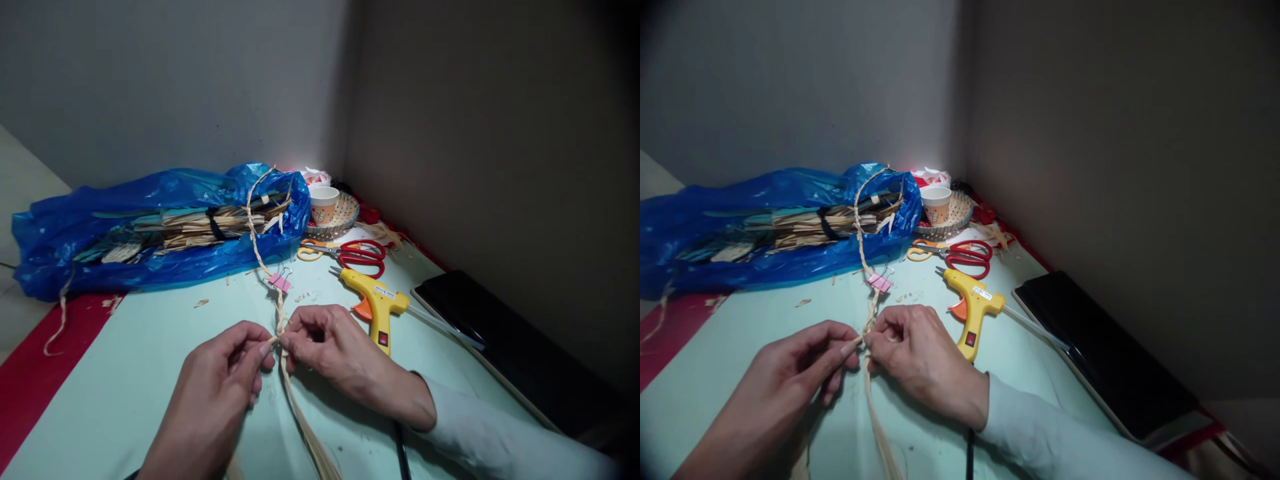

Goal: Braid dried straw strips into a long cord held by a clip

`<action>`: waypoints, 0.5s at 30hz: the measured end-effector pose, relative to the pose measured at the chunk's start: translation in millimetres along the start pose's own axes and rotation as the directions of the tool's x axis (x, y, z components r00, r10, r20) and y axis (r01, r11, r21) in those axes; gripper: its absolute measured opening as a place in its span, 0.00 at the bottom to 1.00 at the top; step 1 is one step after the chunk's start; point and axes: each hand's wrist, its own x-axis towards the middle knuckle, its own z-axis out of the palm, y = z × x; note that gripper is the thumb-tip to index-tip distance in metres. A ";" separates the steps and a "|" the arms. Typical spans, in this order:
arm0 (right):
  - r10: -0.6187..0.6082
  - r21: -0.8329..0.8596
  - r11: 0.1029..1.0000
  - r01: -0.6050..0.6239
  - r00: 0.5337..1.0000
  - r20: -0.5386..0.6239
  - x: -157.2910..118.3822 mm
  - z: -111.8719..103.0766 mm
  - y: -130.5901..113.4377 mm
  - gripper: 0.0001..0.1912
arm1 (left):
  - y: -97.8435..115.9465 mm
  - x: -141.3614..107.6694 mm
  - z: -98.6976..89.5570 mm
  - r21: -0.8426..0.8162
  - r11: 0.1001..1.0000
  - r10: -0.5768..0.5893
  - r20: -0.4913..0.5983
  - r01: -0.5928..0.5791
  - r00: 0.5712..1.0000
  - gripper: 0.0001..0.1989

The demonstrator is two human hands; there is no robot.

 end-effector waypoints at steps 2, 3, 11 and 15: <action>-0.006 -0.027 1.000 0.006 1.000 -0.007 0.0 0.6 0.7 0.09 | 2.9 3.6 2.6 -0.099 0.995 -0.001 0.060 0.007 0.998 0.12; -0.012 -0.054 0.998 0.010 1.000 -0.020 -0.1 0.9 0.8 0.09 | 4.3 5.5 3.9 -0.139 0.990 0.008 0.103 0.006 0.995 0.12; -0.025 -0.087 0.996 0.025 1.000 0.004 0.3 -0.9 -2.0 0.13 | 7.8 9.1 3.6 0.009 0.995 0.099 0.136 -0.101 0.986 0.07; -0.018 -0.154 0.988 0.011 0.999 -0.041 -1.3 0.4 -1.0 0.10 | 3.2 5.5 -1.0 0.176 0.973 0.138 0.078 -0.150 0.987 0.11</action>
